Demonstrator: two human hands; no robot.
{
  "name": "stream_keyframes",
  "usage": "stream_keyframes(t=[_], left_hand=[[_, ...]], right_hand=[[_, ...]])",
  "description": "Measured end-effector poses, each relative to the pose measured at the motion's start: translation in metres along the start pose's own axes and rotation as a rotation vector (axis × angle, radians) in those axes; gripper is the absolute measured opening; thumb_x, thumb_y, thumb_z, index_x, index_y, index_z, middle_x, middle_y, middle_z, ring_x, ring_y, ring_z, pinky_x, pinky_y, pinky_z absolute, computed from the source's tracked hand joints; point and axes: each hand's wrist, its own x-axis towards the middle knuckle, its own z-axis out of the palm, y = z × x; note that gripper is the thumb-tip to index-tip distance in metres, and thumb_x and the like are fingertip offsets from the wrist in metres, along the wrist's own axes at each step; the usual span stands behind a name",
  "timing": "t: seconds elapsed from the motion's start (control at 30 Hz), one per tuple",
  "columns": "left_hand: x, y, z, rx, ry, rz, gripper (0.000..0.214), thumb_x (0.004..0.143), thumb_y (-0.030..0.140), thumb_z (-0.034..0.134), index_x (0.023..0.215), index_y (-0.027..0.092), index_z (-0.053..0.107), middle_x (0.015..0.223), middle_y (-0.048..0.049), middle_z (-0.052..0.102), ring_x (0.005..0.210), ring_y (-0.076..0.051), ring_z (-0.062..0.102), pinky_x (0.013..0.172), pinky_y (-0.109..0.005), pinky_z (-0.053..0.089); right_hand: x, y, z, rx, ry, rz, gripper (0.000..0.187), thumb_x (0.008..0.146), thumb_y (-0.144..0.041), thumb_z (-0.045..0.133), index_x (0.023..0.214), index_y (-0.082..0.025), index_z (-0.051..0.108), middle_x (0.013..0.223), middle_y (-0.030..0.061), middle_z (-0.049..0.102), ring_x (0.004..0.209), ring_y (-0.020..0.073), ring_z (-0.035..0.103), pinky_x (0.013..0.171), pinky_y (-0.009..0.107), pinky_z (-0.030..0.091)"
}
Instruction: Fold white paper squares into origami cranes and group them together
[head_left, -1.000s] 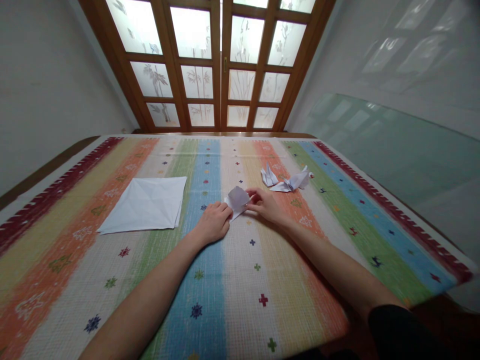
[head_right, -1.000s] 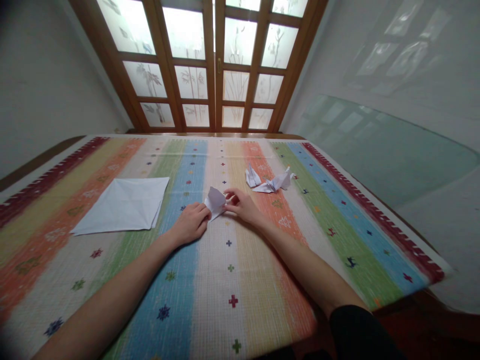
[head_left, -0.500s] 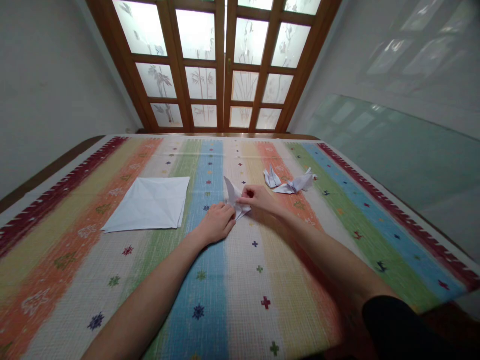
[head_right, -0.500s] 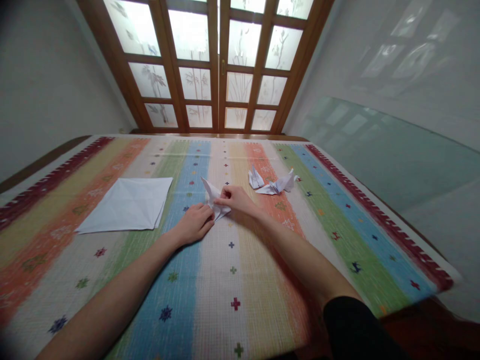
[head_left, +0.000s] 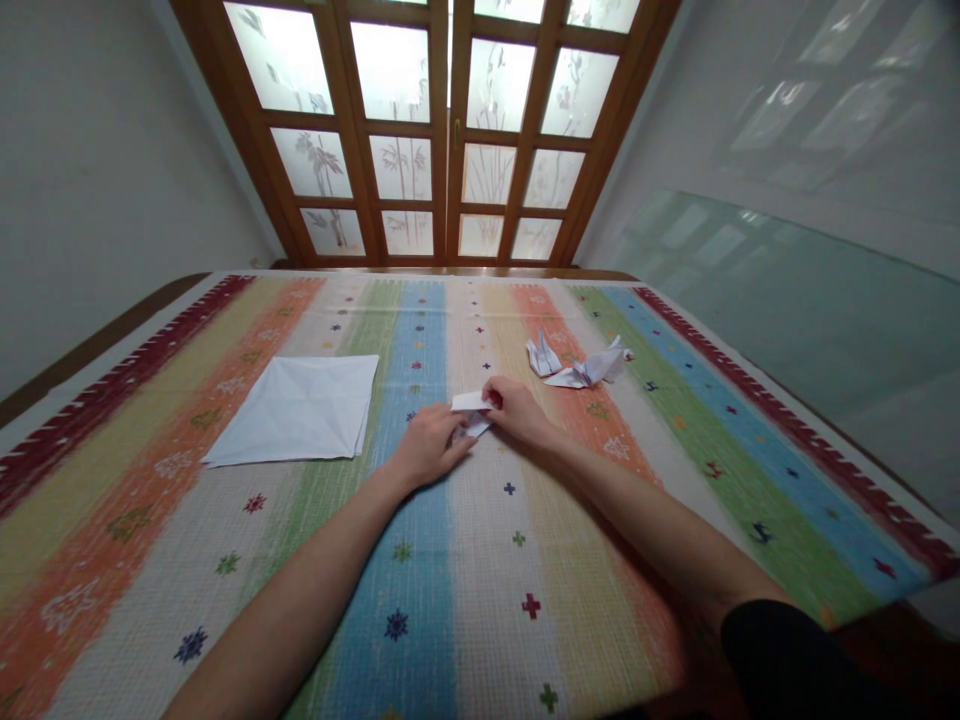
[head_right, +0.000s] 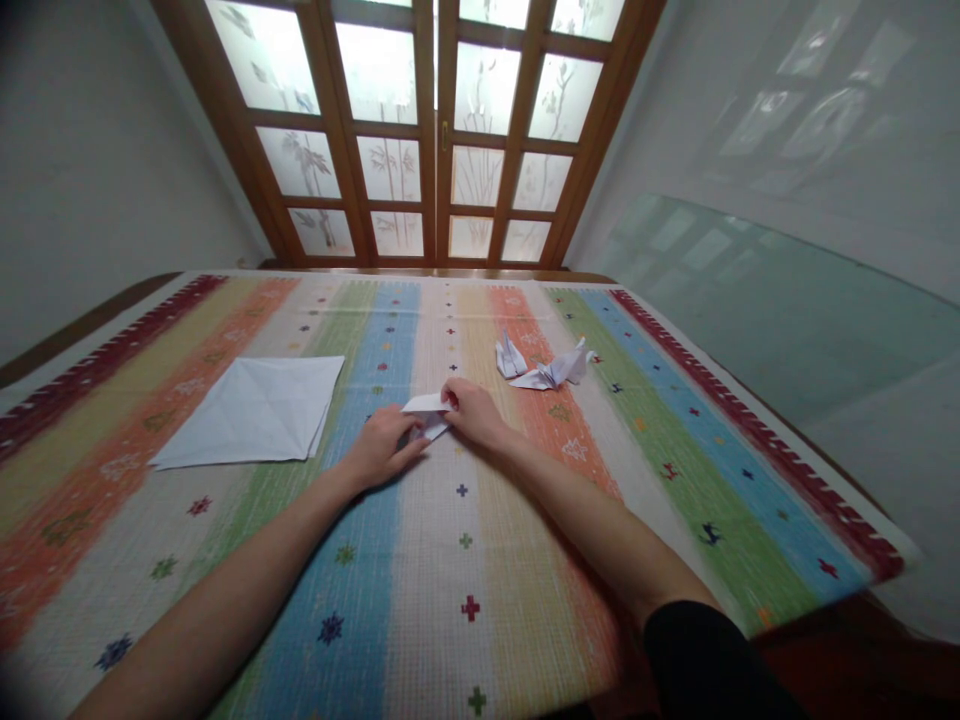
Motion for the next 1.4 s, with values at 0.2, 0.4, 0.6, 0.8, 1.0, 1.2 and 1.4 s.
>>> stream_keyframes(t=[0.2, 0.4, 0.6, 0.8, 1.0, 1.2, 1.4], left_hand=[[0.001, -0.01, 0.003, -0.097, 0.264, -0.103, 0.02, 0.085, 0.026, 0.055, 0.104, 0.018, 0.057, 0.105, -0.0092, 0.065, 0.102, -0.023, 0.057, 0.09, -0.04, 0.046], [0.003, -0.012, 0.006, -0.003, -0.1, 0.093, 0.041, 0.085, 0.012, 0.044, 0.123, 0.018, 0.059, 0.134, -0.0093, 0.059, 0.13, -0.024, 0.049, 0.108, -0.045, 0.037], [0.003, -0.008, 0.004, 0.028, -0.194, 0.048, 0.043, 0.09, 0.016, 0.039, 0.128, 0.018, 0.057, 0.139, -0.0086, 0.056, 0.133, -0.022, 0.047, 0.111, -0.045, 0.035], [0.002, -0.003, 0.005, 0.101, -0.195, 0.022, 0.042, 0.094, 0.022, 0.036, 0.132, 0.015, 0.053, 0.142, -0.0128, 0.051, 0.137, -0.023, 0.042, 0.113, -0.046, 0.031], [0.001, -0.003, 0.009, 0.168, -0.19, -0.026, 0.048, 0.092, 0.029, 0.043, 0.137, 0.013, 0.045, 0.149, -0.0176, 0.042, 0.141, -0.027, 0.035, 0.114, -0.052, 0.026], [-0.001, -0.004, 0.007, 0.086, -0.054, -0.088, 0.048, 0.09, 0.03, 0.045, 0.135, 0.014, 0.045, 0.138, -0.0159, 0.054, 0.133, -0.029, 0.044, 0.111, -0.05, 0.033], [-0.003, -0.015, 0.008, 0.027, 0.191, -0.163, 0.06, 0.075, 0.009, 0.043, 0.135, 0.013, 0.042, 0.138, -0.0158, 0.05, 0.132, -0.03, 0.043, 0.111, -0.051, 0.034]], right_hand=[[-0.008, 0.015, 0.0, -0.038, -0.044, -0.222, 0.016, 0.076, -0.005, 0.055, 0.081, -0.018, 0.063, 0.082, 0.004, 0.062, 0.072, 0.0149, 0.056, 0.067, 0.025, 0.041], [-0.015, 0.023, 0.0, -0.238, -0.075, -0.446, 0.019, 0.089, -0.012, 0.053, 0.089, -0.02, 0.07, 0.089, 0.0081, 0.071, 0.083, 0.0191, 0.064, 0.079, 0.033, 0.048], [-0.032, 0.018, 0.0, -0.268, -0.154, -0.605, 0.023, 0.091, -0.014, 0.053, 0.104, -0.021, 0.07, 0.107, 0.009, 0.072, 0.1, 0.0203, 0.067, 0.091, 0.038, 0.051], [-0.066, -0.007, 0.003, -0.213, -0.144, -0.631, 0.025, 0.091, -0.014, 0.049, 0.104, -0.02, 0.069, 0.106, 0.0106, 0.073, 0.1, 0.0211, 0.068, 0.09, 0.037, 0.053], [-0.093, -0.023, 0.006, -0.19, -0.171, -0.55, 0.025, 0.088, -0.017, 0.05, 0.105, -0.022, 0.067, 0.105, 0.0095, 0.072, 0.099, 0.021, 0.067, 0.09, 0.036, 0.052], [-0.088, -0.029, 0.003, -0.088, -0.096, -0.385, 0.017, 0.084, -0.018, 0.053, 0.095, -0.022, 0.066, 0.097, 0.0082, 0.072, 0.093, 0.0219, 0.066, 0.089, 0.038, 0.049], [-0.047, -0.009, 0.005, 0.112, 0.191, 0.08, 0.032, 0.073, -0.008, 0.051, 0.103, -0.019, 0.057, 0.103, 0.011, 0.066, 0.095, 0.0225, 0.061, 0.086, 0.039, 0.048]])
